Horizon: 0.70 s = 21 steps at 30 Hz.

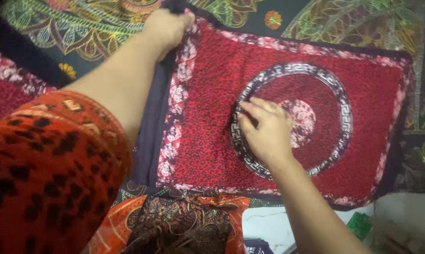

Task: The person folds a red patterned pillowcase on a bed, smoothing and aligning the edges by hand. The person then places the folded pillowcase on top of a stack of other folded linens.

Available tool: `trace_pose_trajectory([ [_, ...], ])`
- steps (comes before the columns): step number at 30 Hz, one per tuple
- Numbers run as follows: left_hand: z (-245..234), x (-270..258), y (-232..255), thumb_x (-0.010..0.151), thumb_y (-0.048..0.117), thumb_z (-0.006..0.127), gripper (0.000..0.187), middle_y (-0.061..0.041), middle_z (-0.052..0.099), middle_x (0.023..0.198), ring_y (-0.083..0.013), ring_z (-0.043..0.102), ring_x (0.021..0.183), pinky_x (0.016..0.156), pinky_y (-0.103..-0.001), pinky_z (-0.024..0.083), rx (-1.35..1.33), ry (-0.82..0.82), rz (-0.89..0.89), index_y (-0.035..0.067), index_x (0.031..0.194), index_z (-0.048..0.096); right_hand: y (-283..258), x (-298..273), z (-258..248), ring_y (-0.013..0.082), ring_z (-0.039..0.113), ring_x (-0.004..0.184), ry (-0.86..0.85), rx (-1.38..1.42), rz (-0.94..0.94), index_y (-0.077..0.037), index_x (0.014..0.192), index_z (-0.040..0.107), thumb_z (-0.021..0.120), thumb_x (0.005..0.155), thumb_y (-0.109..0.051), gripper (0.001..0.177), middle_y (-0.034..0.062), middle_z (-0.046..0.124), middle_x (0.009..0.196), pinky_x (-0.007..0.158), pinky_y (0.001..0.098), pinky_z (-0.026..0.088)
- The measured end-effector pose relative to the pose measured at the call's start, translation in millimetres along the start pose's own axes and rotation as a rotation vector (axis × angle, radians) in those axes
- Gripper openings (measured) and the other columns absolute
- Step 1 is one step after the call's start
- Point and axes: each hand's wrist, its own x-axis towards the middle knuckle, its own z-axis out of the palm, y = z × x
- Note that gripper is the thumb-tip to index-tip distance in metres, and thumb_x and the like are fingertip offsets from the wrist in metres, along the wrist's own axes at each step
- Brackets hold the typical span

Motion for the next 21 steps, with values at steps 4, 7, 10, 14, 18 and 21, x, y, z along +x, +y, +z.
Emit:
trace_pose_trajectory([
  [4, -19, 22, -55, 0.091, 0.051, 0.068, 0.059, -0.014, 0.062, 0.133, -0.0302, 0.058, 0.122, 0.094, -0.056, 0.045, -0.117, -0.094, -0.278, 0.007, 0.131, 0.065, -23, 20, 5, 0.0300, 0.060, 0.126, 0.161, 0.005, -0.151, -0.016, 0.118, 0.077, 0.073, 0.094, -0.021, 0.025, 0.0100, 0.071, 0.128, 0.112, 0.0460, 0.040],
  [7, -27, 36, -105, 0.097, 0.054, 0.062, 0.059, -0.018, 0.070, 0.126, -0.0310, 0.070, 0.113, 0.095, -0.044, 0.054, -0.137, -0.021, -0.199, 0.006, 0.131, 0.066, -38, 35, 39, 0.0310, 0.055, 0.138, 0.296, 0.011, -0.260, -0.018, 0.131, 0.072, 0.068, 0.102, -0.018, 0.029, 0.0078, 0.064, 0.143, 0.119, 0.0513, 0.038],
  [10, -28, 50, -127, 0.081, 0.007, 0.072, 0.090, -0.023, 0.070, 0.122, -0.0407, 0.070, 0.108, 0.086, -0.051, 0.057, 1.240, -0.085, 0.500, 0.022, 0.164, 0.039, -47, 71, 89, 0.0329, 0.045, 0.142, 0.219, -0.146, -0.306, -0.023, 0.140, 0.067, 0.068, 0.101, -0.028, 0.039, 0.0072, 0.052, 0.150, 0.119, 0.0613, 0.030],
  [14, -45, 8, -150, 0.097, 0.056, 0.067, 0.056, -0.018, 0.074, 0.114, -0.0331, 0.070, 0.109, 0.097, -0.041, 0.052, 0.137, 0.200, 0.028, 0.004, 0.115, 0.074, -94, 123, 116, 0.0387, 0.026, 0.145, -0.247, -0.324, -0.221, -0.026, 0.137, 0.061, 0.064, 0.093, -0.037, 0.045, 0.0102, 0.040, 0.153, 0.109, 0.0754, 0.009],
  [18, -47, -64, -151, 0.092, 0.055, 0.067, 0.056, -0.015, 0.077, 0.108, -0.0238, 0.073, 0.103, 0.093, -0.037, 0.054, -0.174, 0.185, 0.006, 0.002, 0.110, 0.074, -119, 127, 76, 0.0349, 0.020, 0.151, -0.403, -0.284, -0.123, -0.034, 0.141, 0.056, 0.061, 0.094, -0.043, 0.048, 0.0056, 0.033, 0.161, 0.116, 0.0722, 0.003],
  [21, -44, -107, -158, 0.085, 0.050, 0.071, 0.059, -0.015, 0.077, 0.110, -0.0234, 0.072, 0.102, 0.090, -0.036, 0.055, -0.276, 0.114, 0.028, 0.000, 0.117, 0.067, -131, 86, 73, 0.0271, 0.027, 0.159, -0.242, -0.314, -0.136, -0.037, 0.146, 0.056, 0.057, 0.103, -0.045, 0.044, -0.0007, 0.039, 0.165, 0.129, 0.0685, 0.006],
])
